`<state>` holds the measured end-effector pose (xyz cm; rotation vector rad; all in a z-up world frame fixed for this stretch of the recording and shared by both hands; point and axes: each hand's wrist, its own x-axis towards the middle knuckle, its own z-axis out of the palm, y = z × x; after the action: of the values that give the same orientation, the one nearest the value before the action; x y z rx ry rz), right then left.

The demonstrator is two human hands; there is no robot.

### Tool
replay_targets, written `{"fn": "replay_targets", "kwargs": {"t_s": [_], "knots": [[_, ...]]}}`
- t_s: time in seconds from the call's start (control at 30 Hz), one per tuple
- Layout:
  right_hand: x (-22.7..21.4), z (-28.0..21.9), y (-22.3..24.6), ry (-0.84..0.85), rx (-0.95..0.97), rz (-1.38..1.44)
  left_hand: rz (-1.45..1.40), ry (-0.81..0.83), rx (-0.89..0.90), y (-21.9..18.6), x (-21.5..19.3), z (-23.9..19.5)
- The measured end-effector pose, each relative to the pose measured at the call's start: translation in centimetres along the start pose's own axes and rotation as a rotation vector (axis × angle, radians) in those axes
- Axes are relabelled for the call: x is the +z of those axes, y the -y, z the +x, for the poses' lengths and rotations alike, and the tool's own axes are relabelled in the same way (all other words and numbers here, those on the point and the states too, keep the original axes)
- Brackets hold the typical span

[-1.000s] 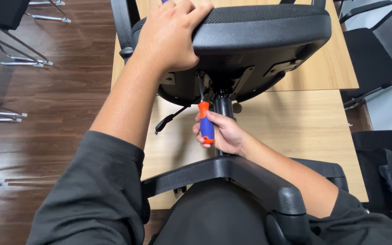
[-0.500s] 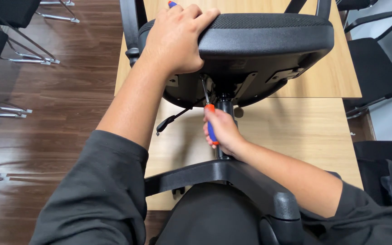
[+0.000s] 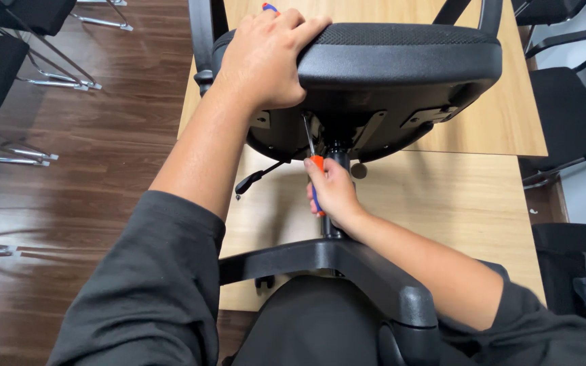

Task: The person works on an office chair placed upside down on a table, using a screwdriver to unscrew the fasteners securing the seat to the chair base mechanism. They hold the seat steady with one hand while driving the screwdriver with the other, and removed screws accumulate on the table beside the chair.

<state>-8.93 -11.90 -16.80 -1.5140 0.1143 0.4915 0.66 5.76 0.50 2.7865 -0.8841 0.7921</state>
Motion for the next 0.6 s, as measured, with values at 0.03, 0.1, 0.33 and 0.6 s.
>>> {"fn": "replay_targets", "kwargs": {"t_s": [0.03, 0.1, 0.33, 0.6], "knots": [[-0.2, 0.1, -0.1, 0.020, 0.005, 0.058, 0.008, -0.014, 0.009, 0.0, 0.0, 0.1], [-0.5, 0.0, 0.3, 0.042, 0.007, 0.114, 0.018, -0.032, 0.016, -0.2, -0.1, 0.2], [-0.5, 0.3, 0.5, 0.247, 0.134, 0.524, 0.004, -0.013, -0.016, -0.2, -0.1, 0.0], [-0.7, 1.5, 0.2, 0.373, 0.219, 0.662, 0.004, 0.003, -0.031, -0.3, -0.2, 0.1]]}}
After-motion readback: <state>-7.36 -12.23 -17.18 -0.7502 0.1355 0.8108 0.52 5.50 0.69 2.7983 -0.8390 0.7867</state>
